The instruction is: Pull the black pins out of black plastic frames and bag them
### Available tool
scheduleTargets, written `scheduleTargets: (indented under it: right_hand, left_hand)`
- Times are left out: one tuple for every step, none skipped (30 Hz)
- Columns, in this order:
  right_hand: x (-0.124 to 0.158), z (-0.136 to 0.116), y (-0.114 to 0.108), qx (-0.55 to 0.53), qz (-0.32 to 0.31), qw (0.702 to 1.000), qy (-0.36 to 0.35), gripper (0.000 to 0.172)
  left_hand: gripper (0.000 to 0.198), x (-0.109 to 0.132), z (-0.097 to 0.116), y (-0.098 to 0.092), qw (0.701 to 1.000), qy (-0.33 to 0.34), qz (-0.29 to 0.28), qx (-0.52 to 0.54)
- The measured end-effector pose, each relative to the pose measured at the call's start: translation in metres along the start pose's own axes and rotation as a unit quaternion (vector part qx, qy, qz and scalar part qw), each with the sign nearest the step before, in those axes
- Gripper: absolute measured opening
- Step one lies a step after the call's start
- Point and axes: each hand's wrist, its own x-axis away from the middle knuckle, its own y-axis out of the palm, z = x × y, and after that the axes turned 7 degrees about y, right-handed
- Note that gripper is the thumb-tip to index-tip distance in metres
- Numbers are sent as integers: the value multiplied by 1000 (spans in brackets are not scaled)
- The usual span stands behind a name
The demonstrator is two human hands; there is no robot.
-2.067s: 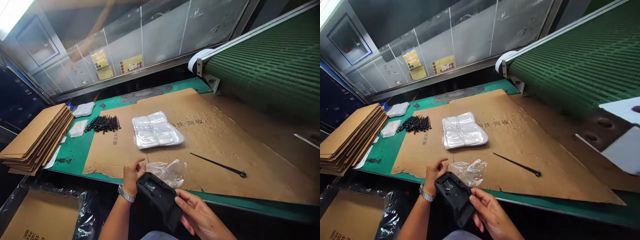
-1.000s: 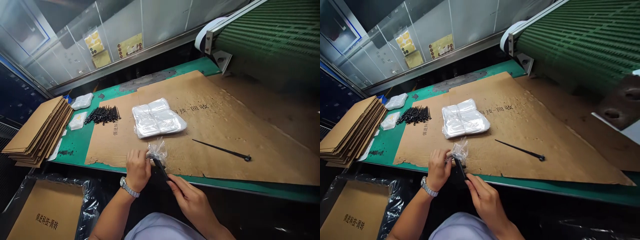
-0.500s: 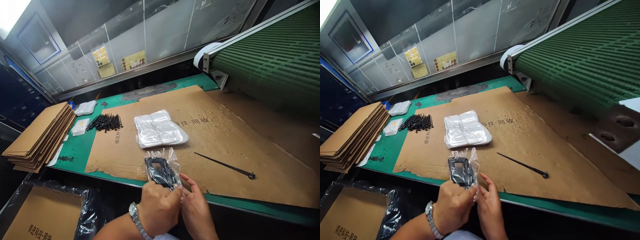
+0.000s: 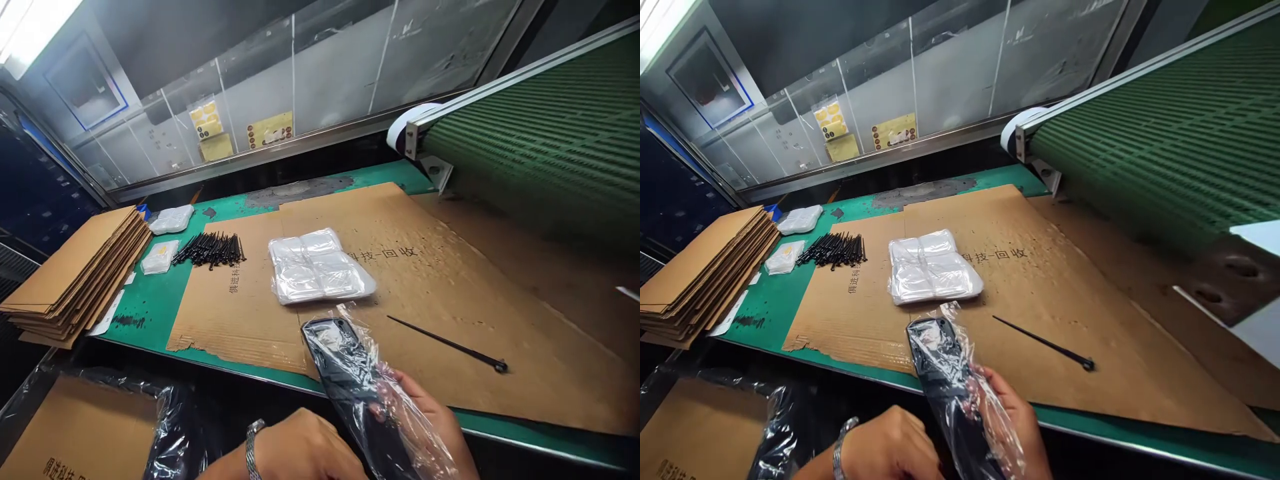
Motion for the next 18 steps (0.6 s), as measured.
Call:
scheduleTargets:
  right_hand:
    - [2,0,-1,-6,-3,1000,-3,51]
    - [4,0,-2,-8,-9,1000,-10,48]
    - [7,1,-1,-7,-17,1000,-20,44]
    - [9,3,2,-4,-25,999,-30,41]
    - [11,5,4,6,-32,999,-44,39]
    - [12,9,7,20,-37,997,-61,38]
    - [13,12,9,35,-42,996,-77,39]
    - [14,15,10,51,-40,994,-94,39]
    - [14,18,11,67,-31,991,-109,40]
    - [15,19,11,86,-13,989,-123,40]
    - [16,20,10,107,11,985,-134,39]
    - [17,19,8,131,33,981,-138,39]
    - [18,17,6,160,52,975,-142,38]
    - [19,15,4,193,63,969,-144,38]
    - [20,12,2,229,55,961,-142,38]
    - [20,8,-1,266,30,953,-140,39]
    - [21,4,-5,303,-6,943,-136,42]
    - [21,1,-9,332,-44,933,-131,45]
  left_hand:
    - [37,1,-2,-2,988,-79,125,49]
    - [35,0,-5,-3,950,-149,255,99]
    - [33,-1,-7,-3,897,-200,364,152]
    - [33,-3,-10,-1,848,-228,430,211]
    - [36,-5,-11,1,814,-238,452,277]
    - [39,-7,-12,4,795,-234,445,340]
    - [40,-10,-13,6,780,-225,435,390]
    - [38,-12,-13,8,762,-216,440,423]
    - [36,-14,-13,9,738,-208,464,444]
    - [33,-16,-13,9,705,-206,500,459]
    - [31,-18,-14,7,668,-215,531,476]
    - [28,-20,-16,4,633,-231,546,498]
    - [25,-20,-18,0,604,-250,545,525]
    - [22,-21,-20,-4,582,-267,534,552]
    - [19,-21,-23,-7,567,-279,519,575]
    - [17,-21,-26,-10,557,-284,508,593]
    - [15,-20,-28,-12,553,-281,506,599]
    - [15,-19,-30,-13,553,-275,514,594]
